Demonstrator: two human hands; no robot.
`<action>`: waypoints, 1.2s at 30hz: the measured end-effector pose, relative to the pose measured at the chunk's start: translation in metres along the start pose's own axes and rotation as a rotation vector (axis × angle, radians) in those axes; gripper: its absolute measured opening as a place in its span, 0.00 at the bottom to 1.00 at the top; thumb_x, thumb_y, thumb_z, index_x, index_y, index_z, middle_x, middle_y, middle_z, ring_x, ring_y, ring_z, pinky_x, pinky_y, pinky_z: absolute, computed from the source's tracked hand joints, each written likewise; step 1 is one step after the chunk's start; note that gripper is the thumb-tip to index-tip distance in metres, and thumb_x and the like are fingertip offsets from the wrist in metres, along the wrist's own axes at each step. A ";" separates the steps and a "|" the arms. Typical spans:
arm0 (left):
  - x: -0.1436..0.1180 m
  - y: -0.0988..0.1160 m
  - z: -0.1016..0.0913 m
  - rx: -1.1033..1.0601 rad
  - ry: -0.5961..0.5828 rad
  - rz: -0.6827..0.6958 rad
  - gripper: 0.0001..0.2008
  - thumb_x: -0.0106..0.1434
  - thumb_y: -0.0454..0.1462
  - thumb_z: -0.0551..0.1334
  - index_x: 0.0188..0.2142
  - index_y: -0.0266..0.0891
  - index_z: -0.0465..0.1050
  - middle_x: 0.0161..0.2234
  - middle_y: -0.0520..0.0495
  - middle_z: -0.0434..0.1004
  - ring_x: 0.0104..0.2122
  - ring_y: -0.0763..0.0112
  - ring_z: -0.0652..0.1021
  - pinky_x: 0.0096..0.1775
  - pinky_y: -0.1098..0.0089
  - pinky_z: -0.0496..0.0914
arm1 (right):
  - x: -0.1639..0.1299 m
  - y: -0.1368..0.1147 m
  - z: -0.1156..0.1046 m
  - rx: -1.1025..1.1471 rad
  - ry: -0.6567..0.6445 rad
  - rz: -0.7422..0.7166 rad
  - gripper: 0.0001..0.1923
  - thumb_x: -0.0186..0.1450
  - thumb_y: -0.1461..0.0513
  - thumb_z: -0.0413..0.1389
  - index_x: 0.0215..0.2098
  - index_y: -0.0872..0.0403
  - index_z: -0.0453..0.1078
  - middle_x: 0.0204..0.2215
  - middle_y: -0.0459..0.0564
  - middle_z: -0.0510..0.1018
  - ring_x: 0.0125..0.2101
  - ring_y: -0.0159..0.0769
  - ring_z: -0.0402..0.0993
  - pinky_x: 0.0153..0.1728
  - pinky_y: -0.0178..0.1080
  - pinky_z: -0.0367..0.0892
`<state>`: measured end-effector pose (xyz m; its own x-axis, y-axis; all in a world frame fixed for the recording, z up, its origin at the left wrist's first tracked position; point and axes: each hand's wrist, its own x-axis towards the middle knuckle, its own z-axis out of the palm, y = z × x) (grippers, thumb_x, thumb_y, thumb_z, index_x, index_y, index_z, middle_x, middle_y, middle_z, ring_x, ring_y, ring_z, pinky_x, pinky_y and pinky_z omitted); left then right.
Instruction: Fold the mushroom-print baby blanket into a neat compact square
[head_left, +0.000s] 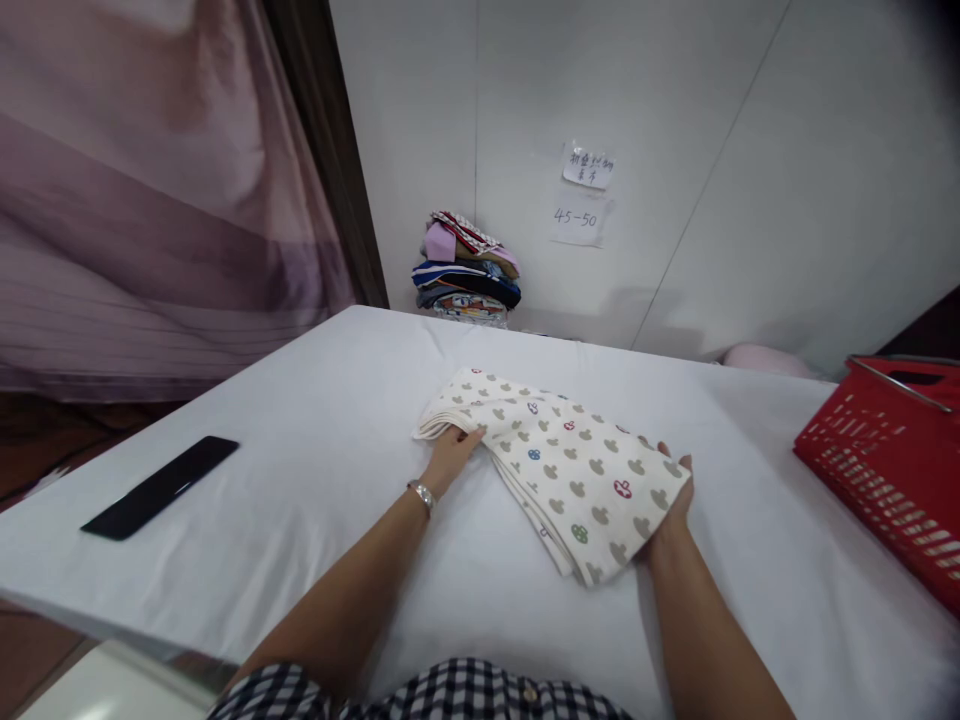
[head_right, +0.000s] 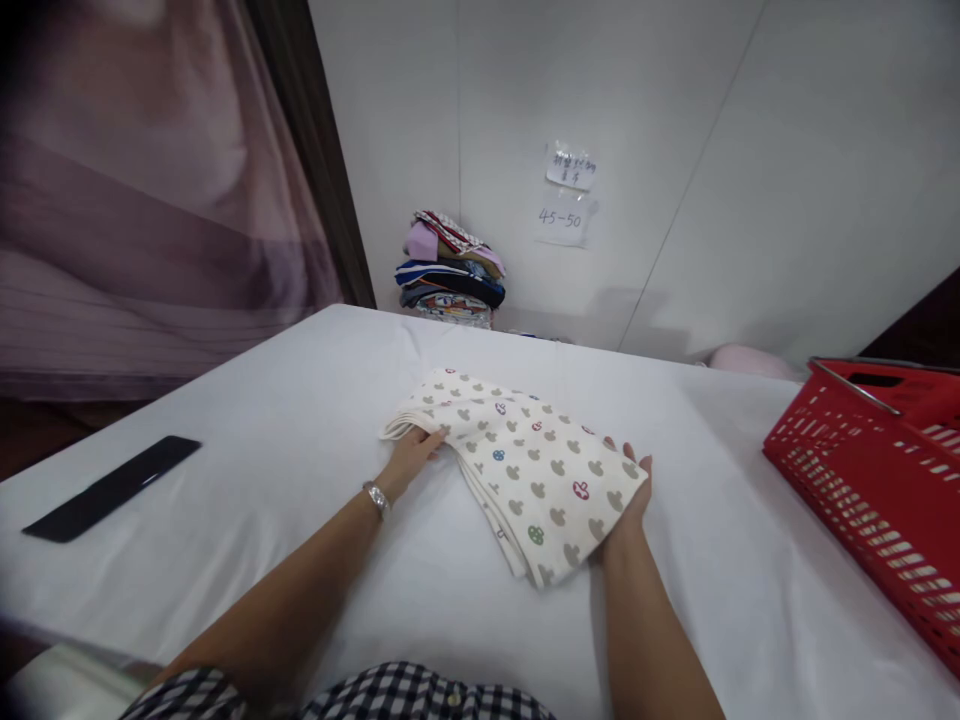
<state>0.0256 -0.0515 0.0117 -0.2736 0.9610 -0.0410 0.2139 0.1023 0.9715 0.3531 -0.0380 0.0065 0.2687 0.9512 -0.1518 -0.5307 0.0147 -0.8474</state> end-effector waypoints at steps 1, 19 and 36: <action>-0.001 -0.001 0.002 -0.035 0.010 -0.004 0.21 0.56 0.48 0.60 0.44 0.37 0.72 0.43 0.40 0.76 0.40 0.58 0.76 0.38 0.61 0.72 | 0.005 -0.003 -0.003 0.029 0.044 0.001 0.25 0.61 0.42 0.45 0.51 0.42 0.61 0.48 0.46 0.73 0.43 0.42 0.74 0.43 0.54 0.69; -0.044 0.027 -0.019 0.073 0.037 -0.138 0.23 0.55 0.53 0.59 0.16 0.39 0.64 0.11 0.51 0.68 0.15 0.72 0.69 0.22 0.71 0.64 | 0.010 -0.018 -0.005 -0.808 0.057 -0.776 0.17 0.60 0.57 0.53 0.44 0.55 0.72 0.37 0.53 0.79 0.41 0.40 0.74 0.48 0.47 0.65; -0.061 0.009 -0.068 0.661 0.348 0.514 0.14 0.59 0.42 0.58 0.44 0.41 0.71 0.46 0.43 0.72 0.47 0.61 0.71 0.48 0.62 0.67 | -0.075 0.016 0.052 -1.435 -1.041 -0.472 0.26 0.58 0.52 0.58 0.54 0.46 0.67 0.58 0.51 0.65 0.58 0.49 0.58 0.57 0.52 0.53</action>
<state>-0.0201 -0.1266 0.0391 -0.2405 0.8081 0.5378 0.8533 -0.0881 0.5140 0.2824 -0.0928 0.0306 -0.6721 0.7374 0.0667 0.5989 0.5944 -0.5366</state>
